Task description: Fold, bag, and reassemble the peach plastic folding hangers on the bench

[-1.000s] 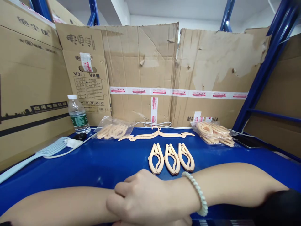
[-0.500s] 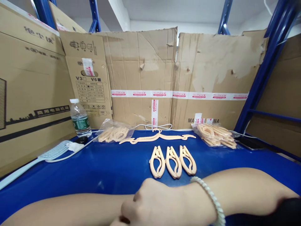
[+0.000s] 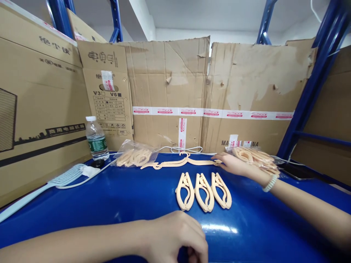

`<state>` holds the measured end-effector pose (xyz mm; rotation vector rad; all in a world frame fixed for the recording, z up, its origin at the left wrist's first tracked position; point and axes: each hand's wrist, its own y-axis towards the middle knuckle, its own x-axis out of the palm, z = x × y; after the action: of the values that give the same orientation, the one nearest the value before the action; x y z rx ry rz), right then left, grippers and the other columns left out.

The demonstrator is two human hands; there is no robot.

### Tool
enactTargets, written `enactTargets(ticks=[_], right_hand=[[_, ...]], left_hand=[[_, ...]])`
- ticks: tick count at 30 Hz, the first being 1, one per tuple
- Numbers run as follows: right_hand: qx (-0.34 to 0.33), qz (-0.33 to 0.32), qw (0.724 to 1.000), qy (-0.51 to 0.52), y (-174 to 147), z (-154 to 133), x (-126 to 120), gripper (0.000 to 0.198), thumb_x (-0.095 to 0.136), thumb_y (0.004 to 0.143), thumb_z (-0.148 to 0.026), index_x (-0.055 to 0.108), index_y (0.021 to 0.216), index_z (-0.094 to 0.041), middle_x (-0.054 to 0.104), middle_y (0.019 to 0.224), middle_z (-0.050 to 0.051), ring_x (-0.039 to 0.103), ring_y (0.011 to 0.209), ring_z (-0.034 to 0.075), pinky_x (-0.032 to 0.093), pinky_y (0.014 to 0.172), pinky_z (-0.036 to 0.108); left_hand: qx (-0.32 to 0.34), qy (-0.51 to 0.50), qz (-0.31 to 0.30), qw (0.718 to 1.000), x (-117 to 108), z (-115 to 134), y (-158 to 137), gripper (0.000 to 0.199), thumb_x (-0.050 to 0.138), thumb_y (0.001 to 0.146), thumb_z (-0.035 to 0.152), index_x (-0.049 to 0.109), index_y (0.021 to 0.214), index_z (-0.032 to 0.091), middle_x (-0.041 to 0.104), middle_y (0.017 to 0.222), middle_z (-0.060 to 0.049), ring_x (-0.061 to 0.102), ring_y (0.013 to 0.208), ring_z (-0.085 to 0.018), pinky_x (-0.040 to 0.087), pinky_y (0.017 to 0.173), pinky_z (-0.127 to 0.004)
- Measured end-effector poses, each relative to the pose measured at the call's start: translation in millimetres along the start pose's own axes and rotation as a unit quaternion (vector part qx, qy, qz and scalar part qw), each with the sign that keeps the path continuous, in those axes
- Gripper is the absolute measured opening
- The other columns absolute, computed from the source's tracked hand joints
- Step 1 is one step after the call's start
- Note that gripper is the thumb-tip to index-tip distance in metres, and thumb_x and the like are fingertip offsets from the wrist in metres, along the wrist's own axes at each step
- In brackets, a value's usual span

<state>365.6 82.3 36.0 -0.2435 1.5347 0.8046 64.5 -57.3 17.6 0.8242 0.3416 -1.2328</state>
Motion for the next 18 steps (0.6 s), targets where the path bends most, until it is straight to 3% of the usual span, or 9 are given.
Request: enactTargets(ticks=[4, 8, 15, 18], right_hand=[[0.012, -0.012, 1.0, 0.011, -14, 7, 17, 0.037, 0.052, 0.084, -0.006, 0.064, 0.118, -0.009, 0.066, 0.112, 0.019, 0.062, 0.106, 0.032, 0.05, 0.094, 0.044], [0.024, -0.007, 0.999, 0.029, -18, 5, 24, 0.033, 0.049, 0.09, -0.012, 0.063, 0.12, -0.01, 0.065, 0.107, 0.019, 0.062, 0.098, 0.03, 0.051, 0.088, 0.043], [0.031, 0.013, 0.996, 0.081, -16, 7, 25, 0.019, 0.052, 0.089, -0.021, 0.07, 0.088, -0.015, 0.064, 0.08, 0.011, 0.06, 0.083, 0.028, 0.049, 0.078, 0.039], [0.041, 0.026, 0.992, 0.116, -18, 7, 22, 0.017, 0.055, 0.085, -0.025, 0.067, 0.078, -0.015, 0.062, 0.08, 0.01, 0.06, 0.078, 0.025, 0.048, 0.073, 0.036]], left_hand=[[-0.083, 0.048, 0.063, 0.993, -13, 15, -8, 0.013, 0.059, 0.075, 0.019, 0.052, 0.065, 0.021, 0.053, 0.056, 0.0, 0.051, 0.055, -0.015, 0.042, 0.06, -0.027], [-0.107, 0.066, 0.096, 0.987, -14, 12, -15, 0.011, 0.06, 0.074, 0.016, 0.056, 0.064, 0.018, 0.056, 0.057, -0.001, 0.053, 0.056, -0.014, 0.043, 0.06, -0.026], [-0.138, 0.123, 0.149, 0.971, -14, 0, -25, 0.008, 0.058, 0.075, 0.011, 0.065, 0.074, 0.014, 0.059, 0.064, -0.003, 0.054, 0.06, -0.012, 0.044, 0.06, -0.021], [-0.16, 0.136, 0.179, 0.961, -16, -1, -25, 0.011, 0.056, 0.076, 0.01, 0.066, 0.077, 0.013, 0.059, 0.065, -0.002, 0.054, 0.061, -0.011, 0.043, 0.06, -0.02]])
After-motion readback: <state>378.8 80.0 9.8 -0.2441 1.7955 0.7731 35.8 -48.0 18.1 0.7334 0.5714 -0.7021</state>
